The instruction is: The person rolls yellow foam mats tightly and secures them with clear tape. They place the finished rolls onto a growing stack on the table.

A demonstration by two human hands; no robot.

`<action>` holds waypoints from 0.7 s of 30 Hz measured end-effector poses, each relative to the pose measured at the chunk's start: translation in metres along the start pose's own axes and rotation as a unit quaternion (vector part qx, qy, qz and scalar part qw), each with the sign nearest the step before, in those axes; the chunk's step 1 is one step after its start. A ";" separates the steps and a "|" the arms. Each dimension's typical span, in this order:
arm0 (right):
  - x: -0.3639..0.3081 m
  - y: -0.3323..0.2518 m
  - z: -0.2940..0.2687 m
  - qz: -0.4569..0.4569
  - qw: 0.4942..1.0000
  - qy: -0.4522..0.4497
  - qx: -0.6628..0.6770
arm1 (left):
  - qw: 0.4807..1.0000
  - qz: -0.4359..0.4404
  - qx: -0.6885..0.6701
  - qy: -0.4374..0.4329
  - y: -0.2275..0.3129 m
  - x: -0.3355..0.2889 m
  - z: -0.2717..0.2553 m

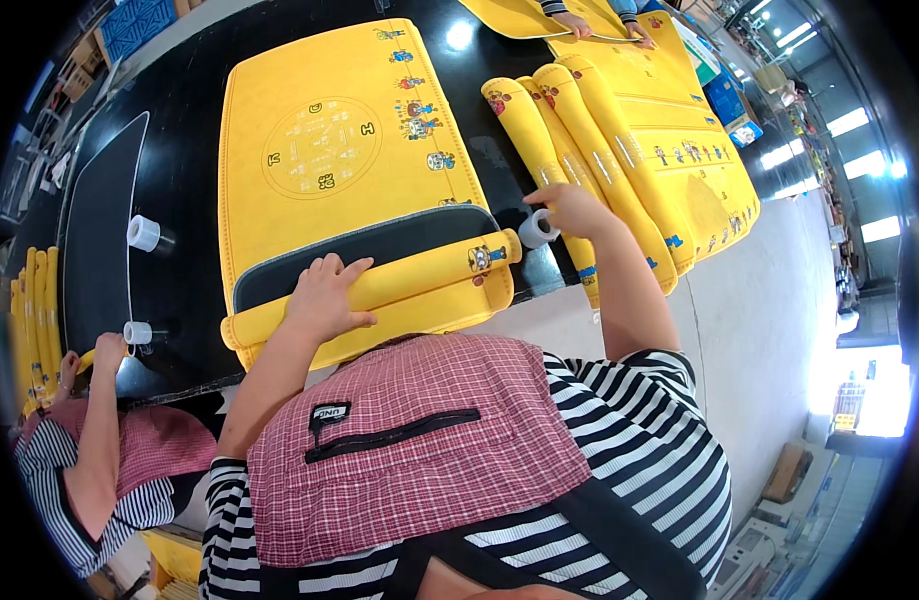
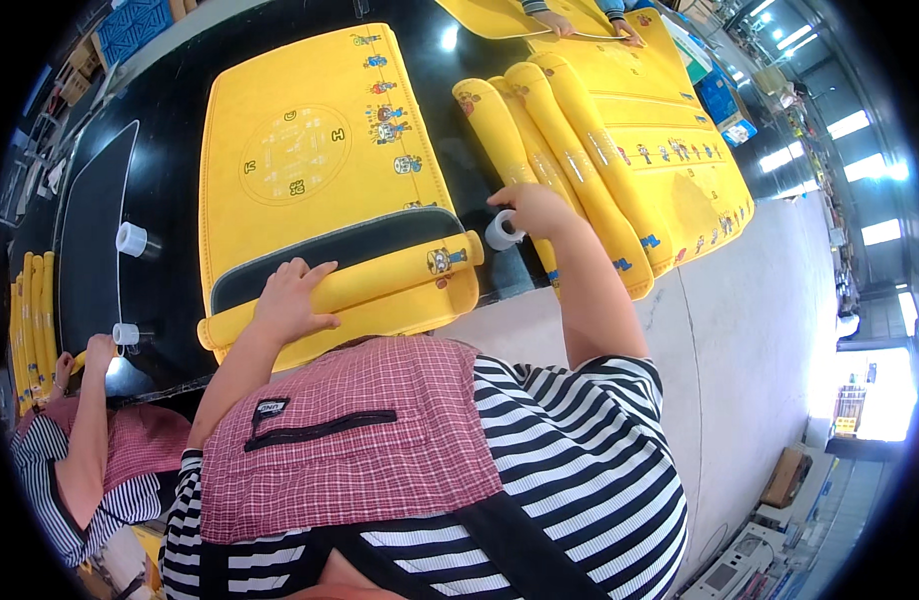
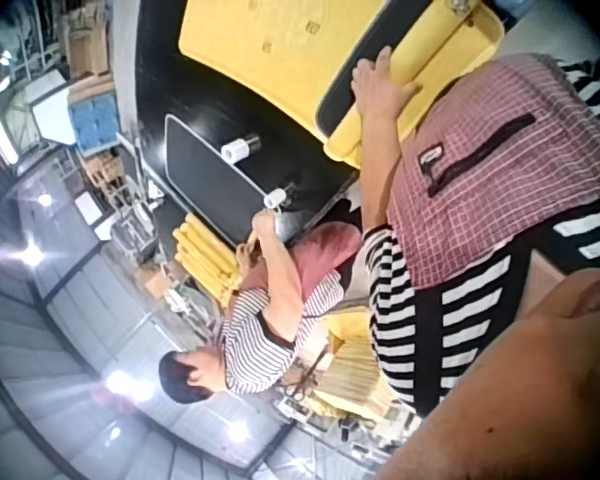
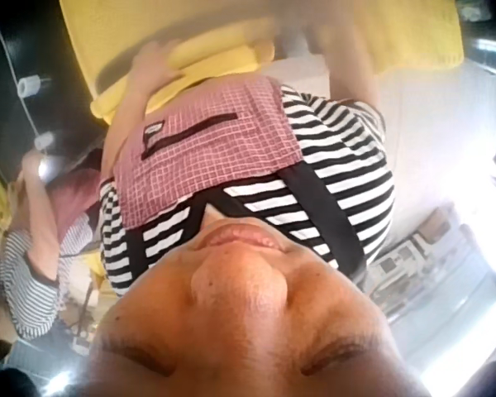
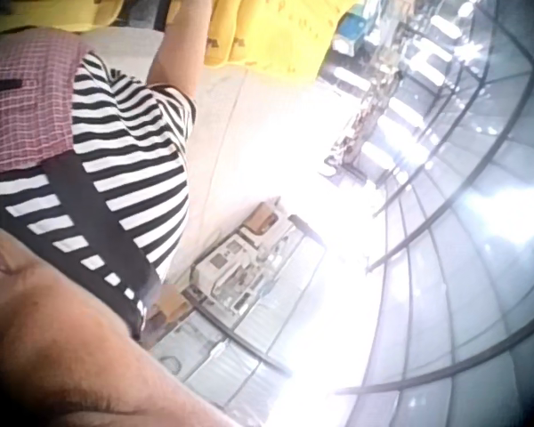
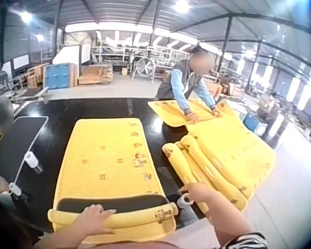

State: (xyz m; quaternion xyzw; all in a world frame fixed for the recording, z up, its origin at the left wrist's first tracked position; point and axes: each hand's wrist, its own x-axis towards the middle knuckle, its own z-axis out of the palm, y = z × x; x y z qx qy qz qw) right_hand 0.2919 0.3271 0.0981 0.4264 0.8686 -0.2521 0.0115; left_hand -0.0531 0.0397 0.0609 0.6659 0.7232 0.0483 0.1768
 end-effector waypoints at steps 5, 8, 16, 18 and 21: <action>0.016 -0.001 0.027 0.032 0.996 0.010 -0.086 | 1.000 0.016 -0.005 0.002 -0.001 -0.002 0.004; 0.032 0.015 0.021 -0.001 0.981 0.191 -0.015 | 1.000 0.027 -0.003 0.012 -0.004 0.002 0.005; 0.032 -0.153 0.124 -0.209 0.827 -0.101 0.512 | 1.000 0.010 -0.009 0.012 -0.007 0.000 0.008; 0.040 -0.162 0.159 -0.192 0.820 -0.110 0.528 | 0.999 -0.015 -0.007 -0.035 -0.005 0.002 -0.002; 0.042 -0.162 0.170 -0.135 0.882 -0.090 0.442 | 0.990 -0.030 -0.139 -0.001 -0.005 -0.002 -0.011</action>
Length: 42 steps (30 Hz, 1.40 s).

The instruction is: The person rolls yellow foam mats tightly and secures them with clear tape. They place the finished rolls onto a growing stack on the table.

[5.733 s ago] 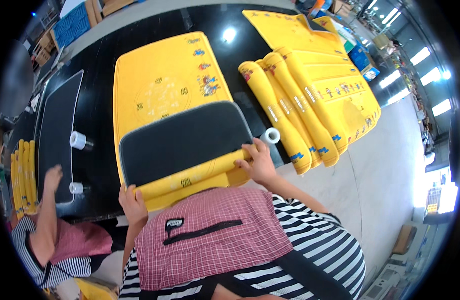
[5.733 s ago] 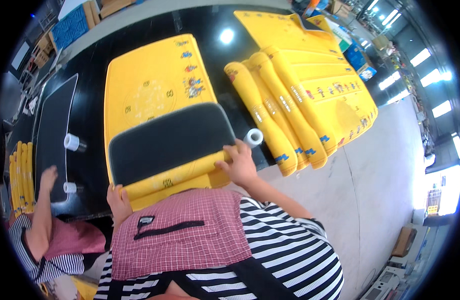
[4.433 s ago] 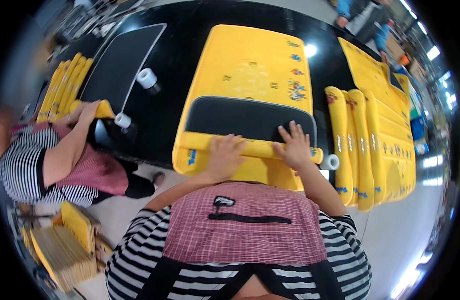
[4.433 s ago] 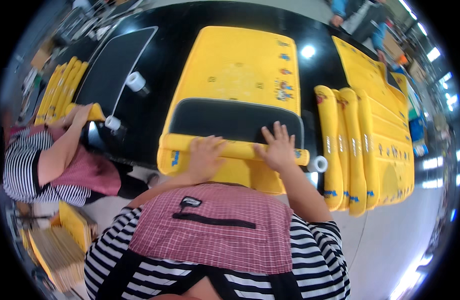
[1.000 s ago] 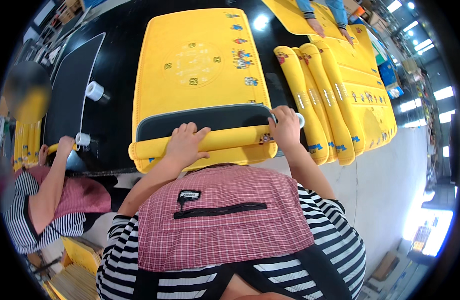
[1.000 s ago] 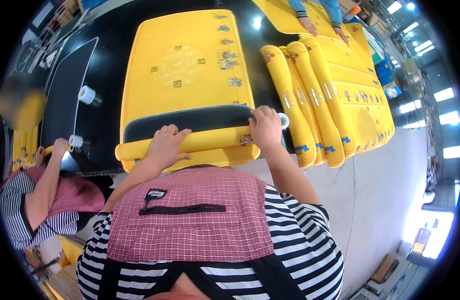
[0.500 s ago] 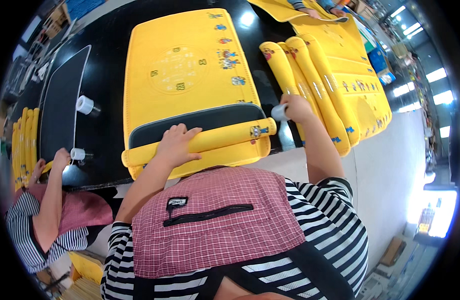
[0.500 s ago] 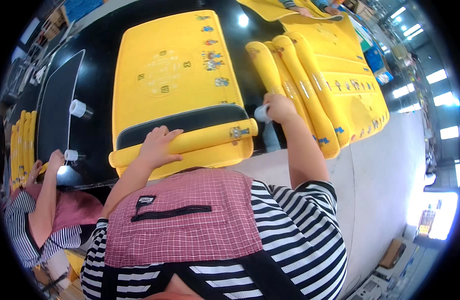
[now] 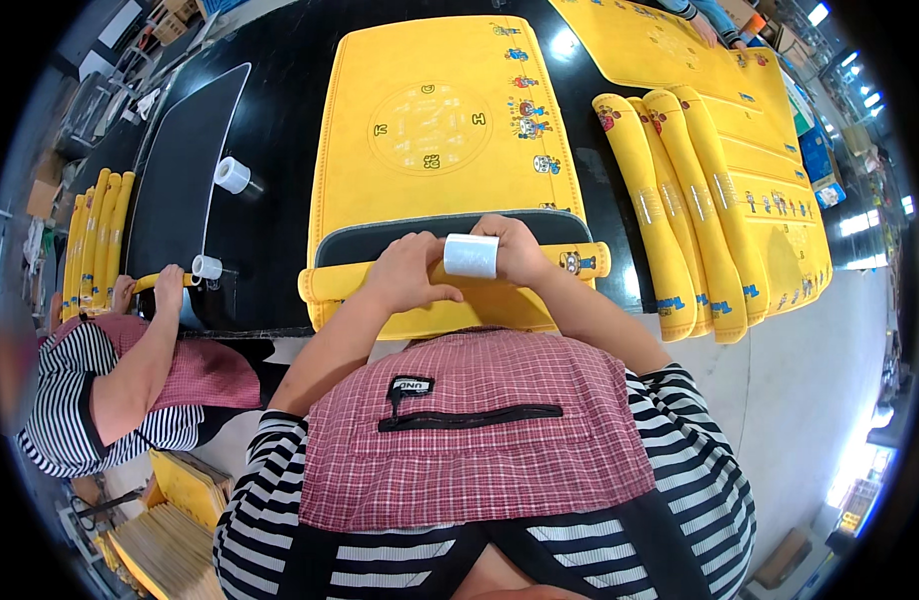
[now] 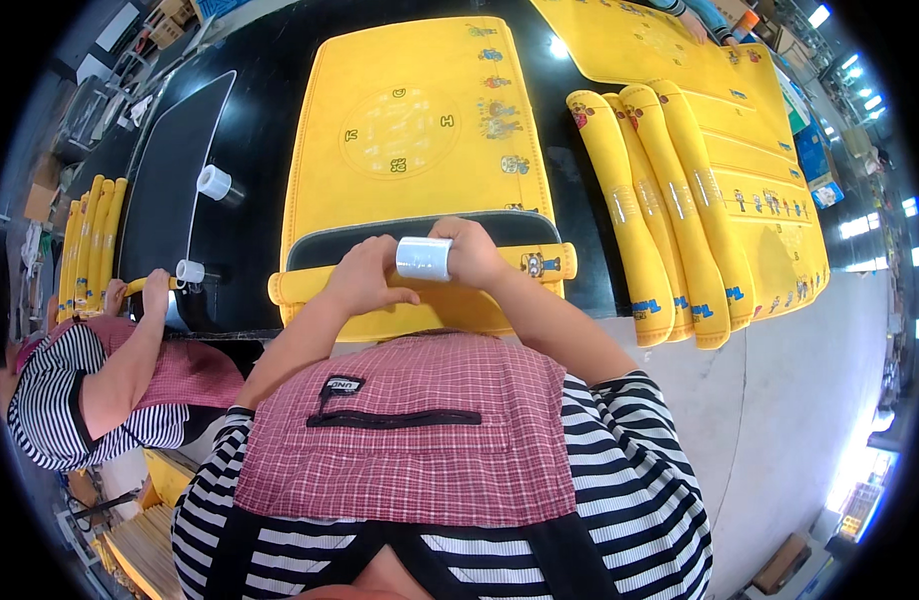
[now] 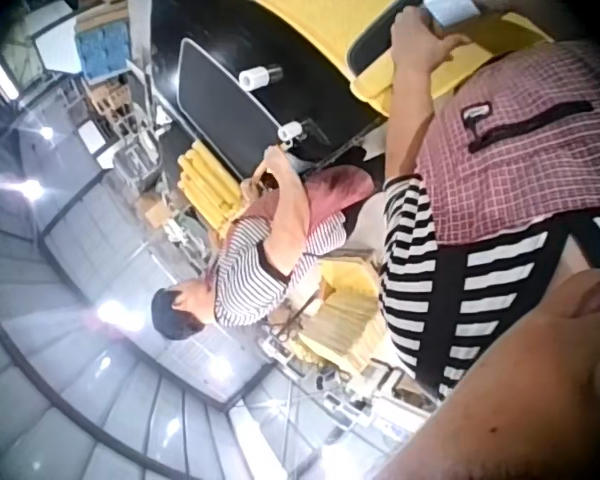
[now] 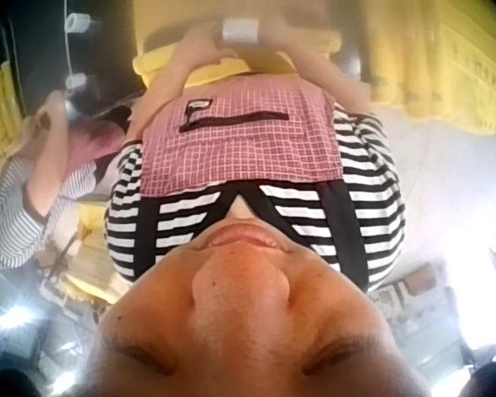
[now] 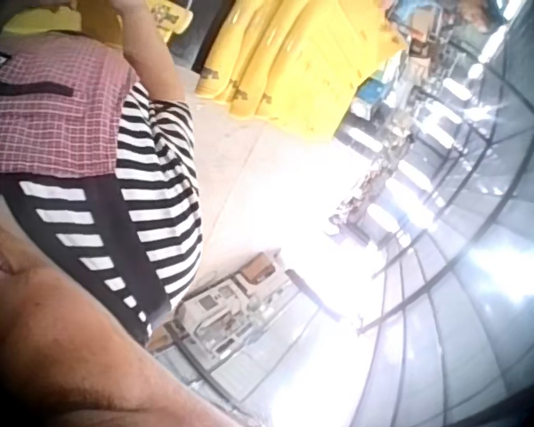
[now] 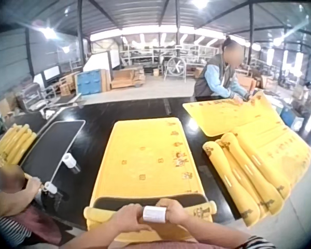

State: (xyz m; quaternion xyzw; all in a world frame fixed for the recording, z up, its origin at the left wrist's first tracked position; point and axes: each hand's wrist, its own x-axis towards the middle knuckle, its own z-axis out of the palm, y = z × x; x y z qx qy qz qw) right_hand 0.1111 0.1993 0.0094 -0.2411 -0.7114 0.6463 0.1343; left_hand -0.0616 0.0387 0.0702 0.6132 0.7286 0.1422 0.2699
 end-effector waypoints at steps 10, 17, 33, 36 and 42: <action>0.005 -0.017 0.001 0.067 0.995 -0.011 -0.068 | 0.960 0.178 -0.122 0.176 0.011 0.008 -0.009; 0.000 -0.012 0.010 -0.184 0.961 0.054 -0.201 | 0.972 0.055 -0.180 0.142 0.011 0.031 -0.016; -0.023 -0.028 0.026 -0.079 0.870 -0.054 -0.484 | 0.983 -0.118 -0.048 0.134 -0.057 0.010 -0.004; -0.001 -0.020 0.014 -0.114 0.900 -0.033 -0.419 | 0.975 0.069 0.060 0.203 -0.044 -0.040 0.026; 0.033 -0.027 -0.001 -0.248 0.925 -0.010 -0.288 | 0.948 0.072 0.208 0.232 -0.034 -0.036 0.066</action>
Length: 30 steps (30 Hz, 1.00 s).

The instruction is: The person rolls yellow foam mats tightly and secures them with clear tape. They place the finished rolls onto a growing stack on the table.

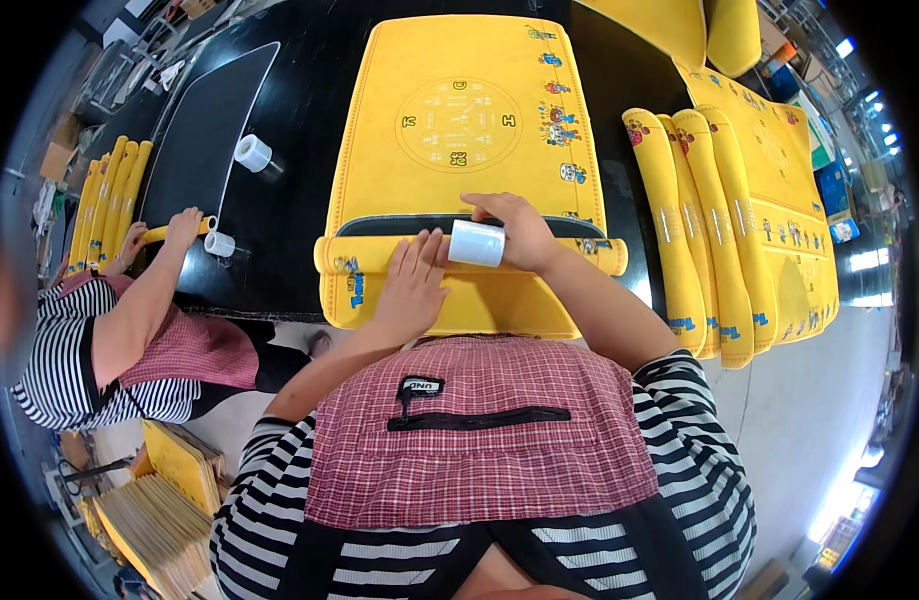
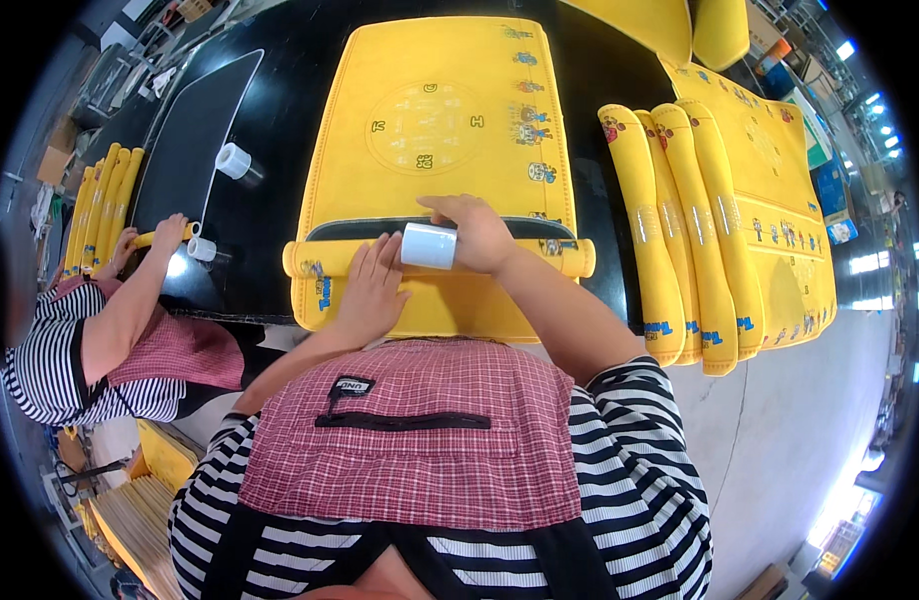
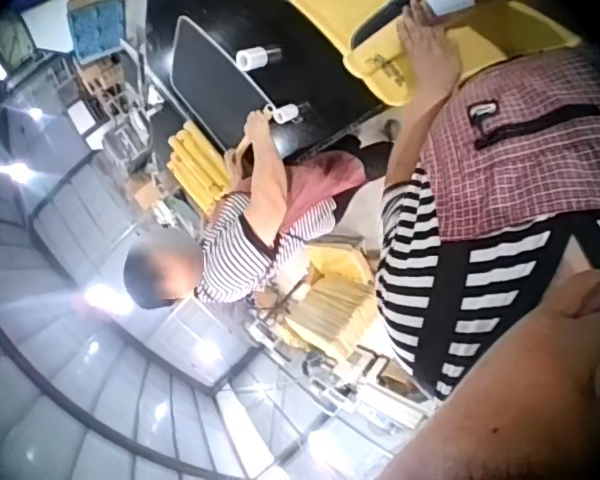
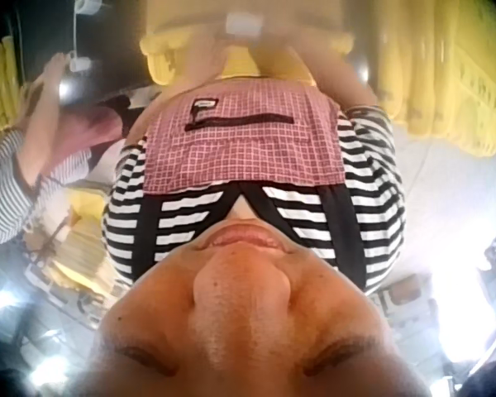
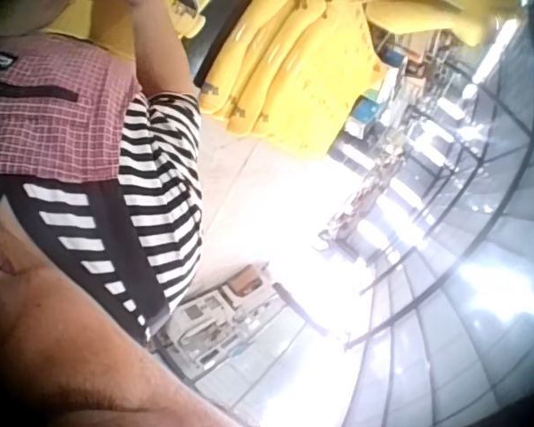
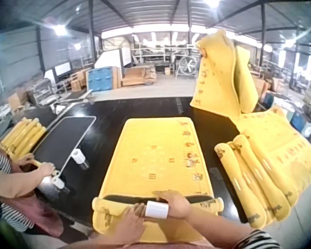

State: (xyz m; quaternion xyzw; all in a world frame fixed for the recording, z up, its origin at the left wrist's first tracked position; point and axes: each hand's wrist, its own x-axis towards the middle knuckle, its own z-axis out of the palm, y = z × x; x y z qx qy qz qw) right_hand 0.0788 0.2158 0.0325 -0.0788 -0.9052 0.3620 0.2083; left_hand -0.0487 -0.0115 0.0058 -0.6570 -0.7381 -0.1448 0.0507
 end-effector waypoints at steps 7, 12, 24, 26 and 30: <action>-0.033 -0.020 0.023 -0.109 0.990 0.059 -0.059 | 0.979 -0.078 0.008 -0.191 -0.041 0.110 -0.016; -0.016 0.002 0.029 -0.089 0.985 0.066 -0.136 | 0.976 -0.021 -0.004 -0.216 -0.065 0.138 -0.018; 0.137 0.092 -0.010 0.186 0.982 -0.013 0.016 | 0.996 0.016 0.063 0.068 -0.104 0.148 0.028; 0.147 0.100 -0.016 0.196 0.980 -0.006 0.041 | 0.989 0.047 0.092 0.110 -0.102 0.155 0.025; 0.136 0.101 -0.017 0.100 0.995 -0.010 -0.013 | 0.998 0.048 0.050 -0.007 -0.127 0.168 0.032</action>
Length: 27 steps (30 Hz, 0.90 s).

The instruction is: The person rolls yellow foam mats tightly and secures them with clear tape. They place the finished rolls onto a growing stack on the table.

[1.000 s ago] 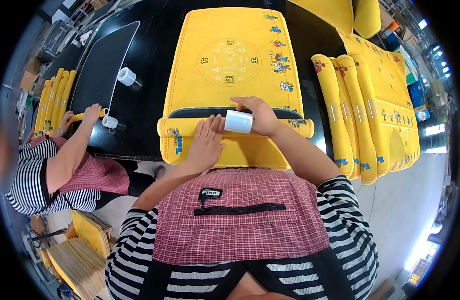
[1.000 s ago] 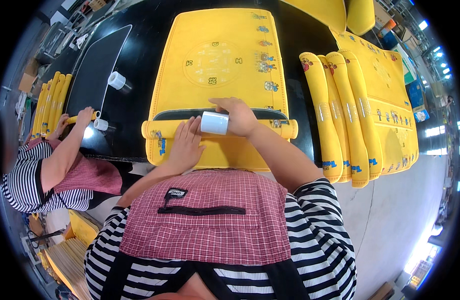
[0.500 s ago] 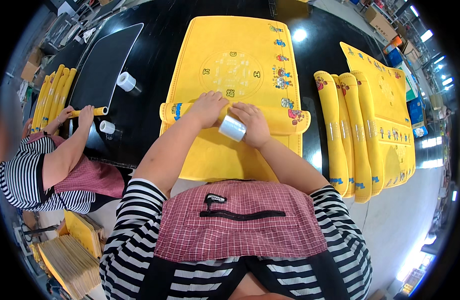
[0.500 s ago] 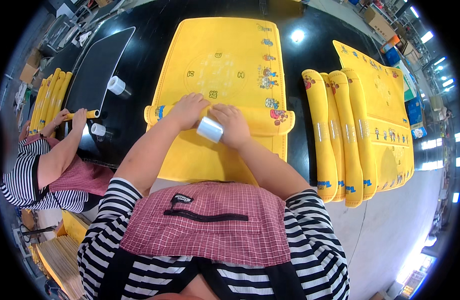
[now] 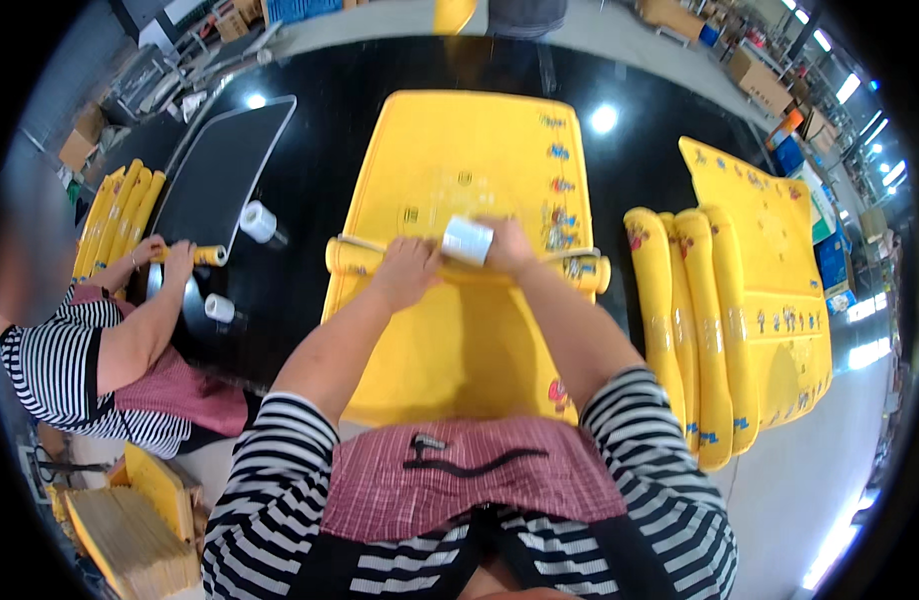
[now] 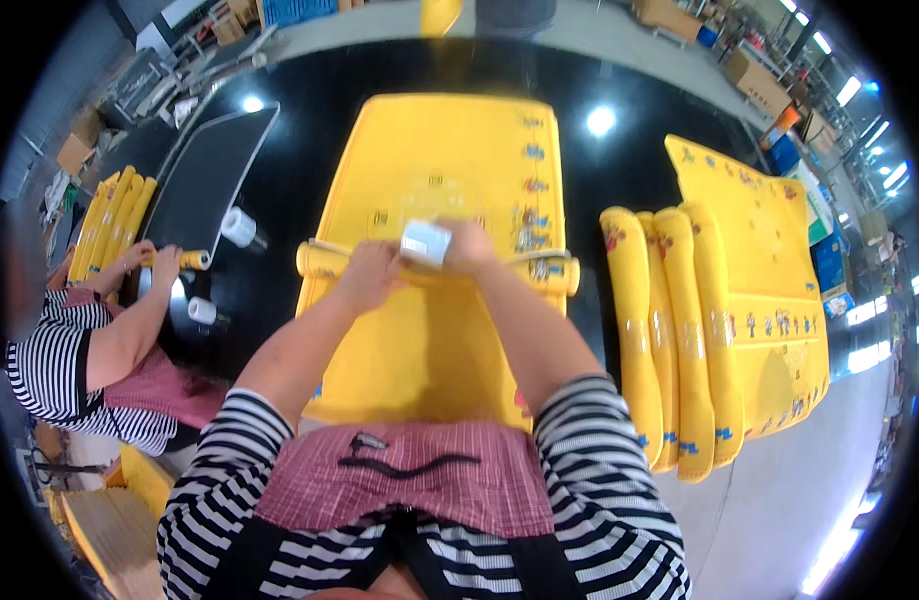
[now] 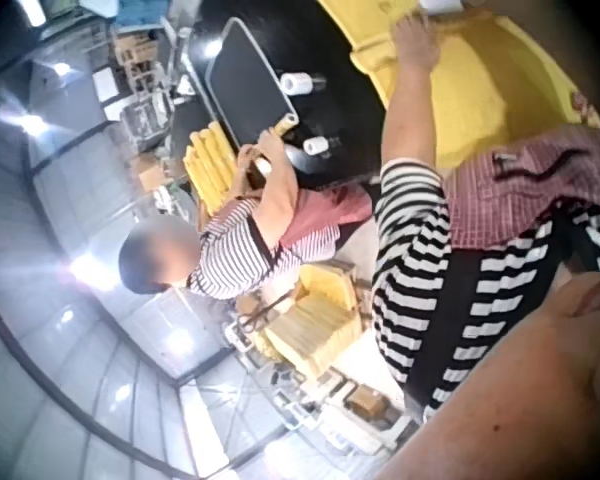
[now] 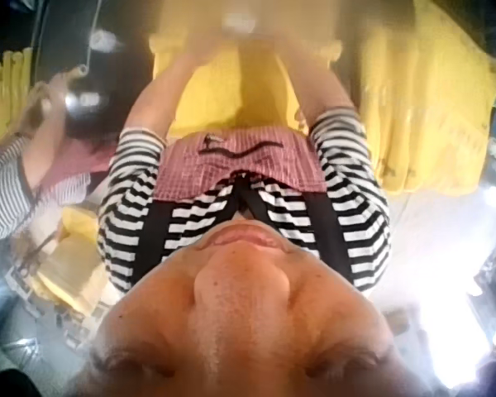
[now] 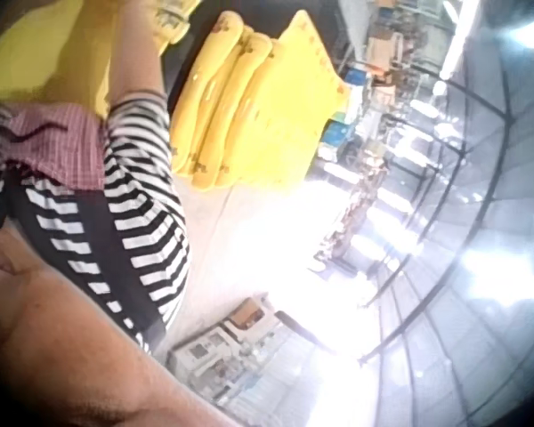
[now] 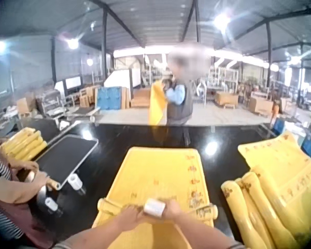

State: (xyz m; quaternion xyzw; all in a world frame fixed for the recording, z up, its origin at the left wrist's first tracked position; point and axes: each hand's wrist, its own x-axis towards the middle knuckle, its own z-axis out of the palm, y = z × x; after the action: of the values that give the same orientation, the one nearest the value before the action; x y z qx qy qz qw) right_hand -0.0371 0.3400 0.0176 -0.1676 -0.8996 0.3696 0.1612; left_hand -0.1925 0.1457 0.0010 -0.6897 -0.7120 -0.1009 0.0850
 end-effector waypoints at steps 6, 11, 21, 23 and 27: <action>-0.104 -0.063 -0.008 -0.171 0.983 -0.004 -0.071 | 0.994 0.026 -0.065 -0.078 0.020 -0.024 -0.017; -0.196 -0.071 0.024 -0.226 0.971 -0.008 -0.081 | 0.974 0.011 -0.144 -0.177 0.062 -0.072 -0.054; -0.128 -0.070 0.013 -0.164 0.981 0.032 -0.101 | 0.991 -0.098 -0.096 0.000 0.028 -0.011 -0.030; -0.088 -0.061 0.000 -0.049 0.999 -0.011 -0.012 | 0.982 -0.141 -0.119 0.032 0.035 -0.010 -0.020; -0.018 -0.003 0.000 0.033 0.966 0.080 0.245 | 0.985 -0.084 -0.041 0.145 0.069 -0.032 -0.007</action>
State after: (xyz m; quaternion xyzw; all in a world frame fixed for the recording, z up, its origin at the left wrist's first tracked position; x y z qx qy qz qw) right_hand -0.0216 0.3304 0.0165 -0.1818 -0.7598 0.5692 0.2561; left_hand -0.1227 0.1153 0.0013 -0.6084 -0.7426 -0.2359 0.1507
